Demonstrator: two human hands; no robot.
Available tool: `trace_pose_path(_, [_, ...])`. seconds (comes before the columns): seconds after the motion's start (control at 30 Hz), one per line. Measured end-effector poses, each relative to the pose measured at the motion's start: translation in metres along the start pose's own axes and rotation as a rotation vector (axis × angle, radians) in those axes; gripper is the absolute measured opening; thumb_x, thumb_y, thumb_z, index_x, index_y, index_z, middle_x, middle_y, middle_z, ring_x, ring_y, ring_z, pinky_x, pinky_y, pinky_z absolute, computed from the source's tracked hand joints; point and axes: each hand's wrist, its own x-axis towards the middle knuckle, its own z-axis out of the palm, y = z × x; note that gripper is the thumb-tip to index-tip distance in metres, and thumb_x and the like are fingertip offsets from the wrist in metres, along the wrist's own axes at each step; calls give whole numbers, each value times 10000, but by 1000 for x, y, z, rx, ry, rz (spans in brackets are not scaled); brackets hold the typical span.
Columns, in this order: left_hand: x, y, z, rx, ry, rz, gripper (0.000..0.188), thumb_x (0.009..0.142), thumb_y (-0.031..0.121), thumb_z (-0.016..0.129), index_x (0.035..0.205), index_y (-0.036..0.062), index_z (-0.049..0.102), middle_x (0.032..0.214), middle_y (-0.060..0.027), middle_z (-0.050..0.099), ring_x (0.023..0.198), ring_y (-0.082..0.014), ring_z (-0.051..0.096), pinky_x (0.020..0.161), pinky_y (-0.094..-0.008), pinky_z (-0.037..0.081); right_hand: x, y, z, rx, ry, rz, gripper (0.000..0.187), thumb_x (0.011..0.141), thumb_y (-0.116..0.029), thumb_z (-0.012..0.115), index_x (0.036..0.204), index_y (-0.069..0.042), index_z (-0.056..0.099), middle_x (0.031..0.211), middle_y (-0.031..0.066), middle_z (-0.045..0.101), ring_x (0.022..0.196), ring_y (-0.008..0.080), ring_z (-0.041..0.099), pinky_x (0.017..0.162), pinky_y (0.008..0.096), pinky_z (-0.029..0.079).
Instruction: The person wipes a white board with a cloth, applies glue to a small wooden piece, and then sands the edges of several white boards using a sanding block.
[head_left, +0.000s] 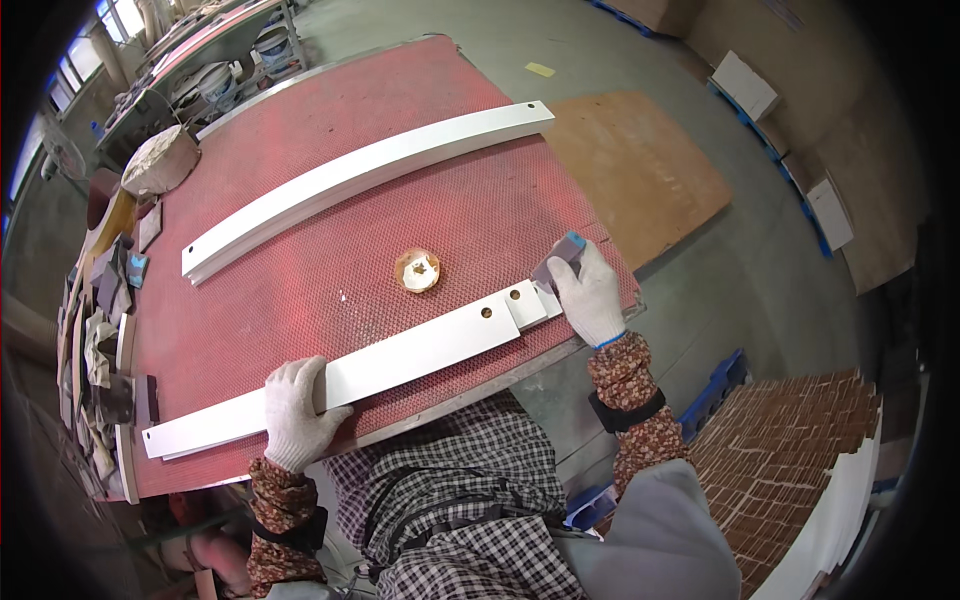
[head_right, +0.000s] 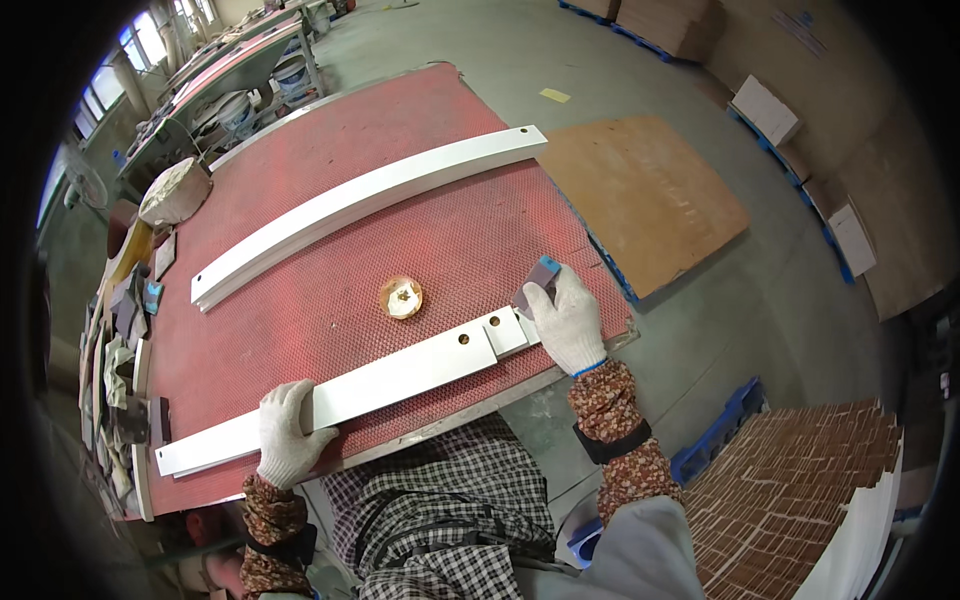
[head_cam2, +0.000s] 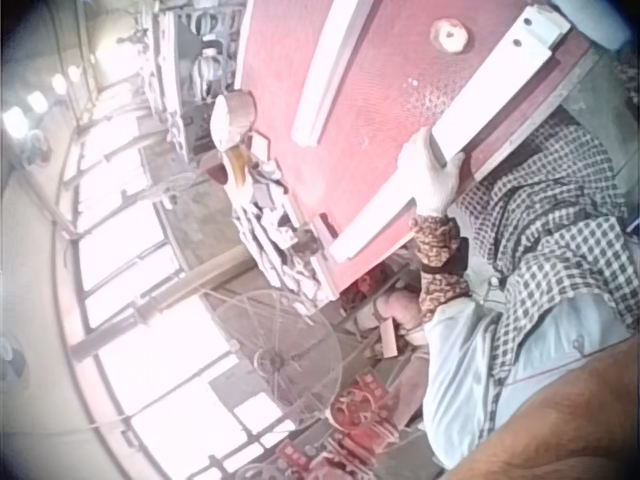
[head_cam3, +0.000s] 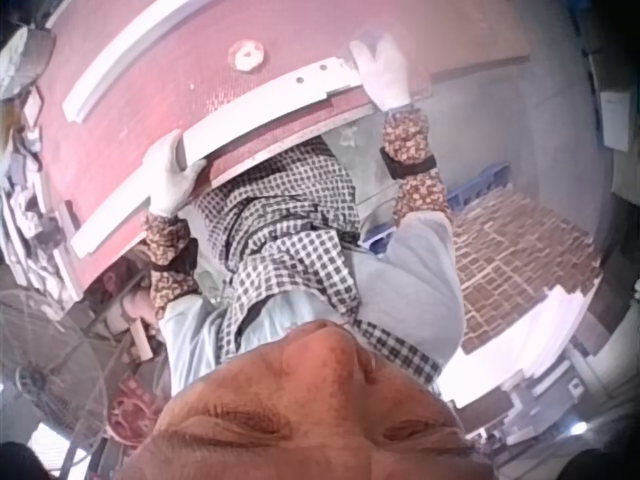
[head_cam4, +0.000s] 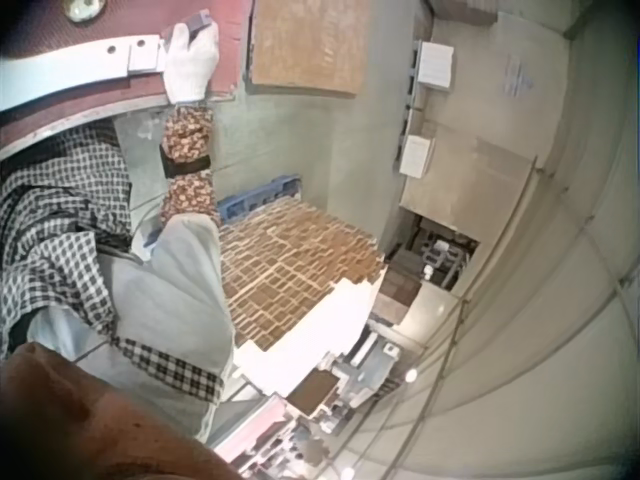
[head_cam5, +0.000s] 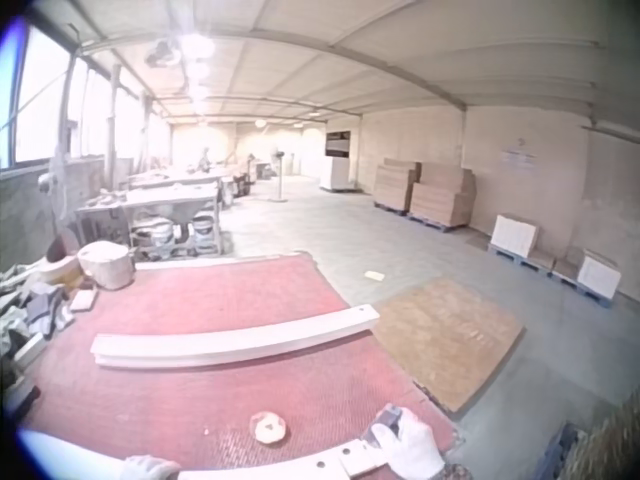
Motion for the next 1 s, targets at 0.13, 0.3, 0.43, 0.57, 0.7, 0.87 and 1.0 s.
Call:
trace_pose_path(0.13, [0, -1, 2, 0, 5, -12, 806, 652, 162, 937, 1376, 54, 600, 1318, -170, 643, 1284, -398, 568, 1150, -535, 412, 6, 12, 4, -159, -34, -32, 270, 1006, -240, 727, 1094, 3, 647, 991, 183, 754, 919, 329, 768, 814, 437, 599])
trace_pose_path(0.3, [-1, -2, 1, 10, -5, -15, 814, 646, 165, 942, 1376, 56, 599, 1331, -169, 640, 1295, -399, 563, 1152, -532, 415, 6, 8, -3, -151, -21, -36, 242, 1004, -223, 719, 1100, -11, 649, 1003, 192, 750, 945, 360, 756, 822, 443, 592])
trace_pose_path(0.43, [0, -1, 2, 14, 1, -13, 819, 646, 169, 944, 1380, 56, 599, 1336, -169, 640, 1300, -399, 561, 1156, -533, 414, 4, 14, 1, -170, -58, -63, 259, 996, -223, 728, 1128, -14, 654, 1020, 180, 750, 973, 350, 755, 838, 436, 589])
trace_pose_path(0.57, [-2, -1, 1, 17, -6, -30, 819, 652, 178, 943, 1385, 54, 599, 1343, -174, 636, 1314, -399, 556, 1166, -534, 407, 2, 5, -4, -229, -65, -83, 274, 992, -217, 732, 1164, -17, 658, 1028, 169, 747, 981, 334, 758, 853, 427, 591])
trace_pose_path(0.7, [0, -1, 1, 19, -21, -34, 817, 661, 185, 945, 1387, 50, 597, 1350, -179, 632, 1322, -399, 552, 1175, -534, 401, -2, 8, -5, -147, -81, -110, 246, 984, -158, 743, 1181, -28, 676, 1056, 158, 741, 980, 318, 757, 868, 400, 596])
trace_pose_path(0.87, [-1, -1, 1, 16, -20, -46, 816, 663, 182, 947, 1389, 50, 597, 1352, -177, 632, 1322, -400, 552, 1178, -533, 402, -3, 8, -8, -174, -89, -185, 226, 969, -93, 758, 1175, -31, 689, 1070, 143, 740, 973, 266, 759, 871, 364, 600])
trace_pose_path(1.0, [0, 0, 0, 18, -22, -35, 815, 665, 180, 946, 1389, 49, 595, 1354, -178, 631, 1322, -401, 554, 1180, -533, 402, -6, 4, -6, -66, -104, -167, 233, 963, -68, 764, 1182, -35, 691, 1065, 118, 745, 975, 231, 761, 862, 338, 601])
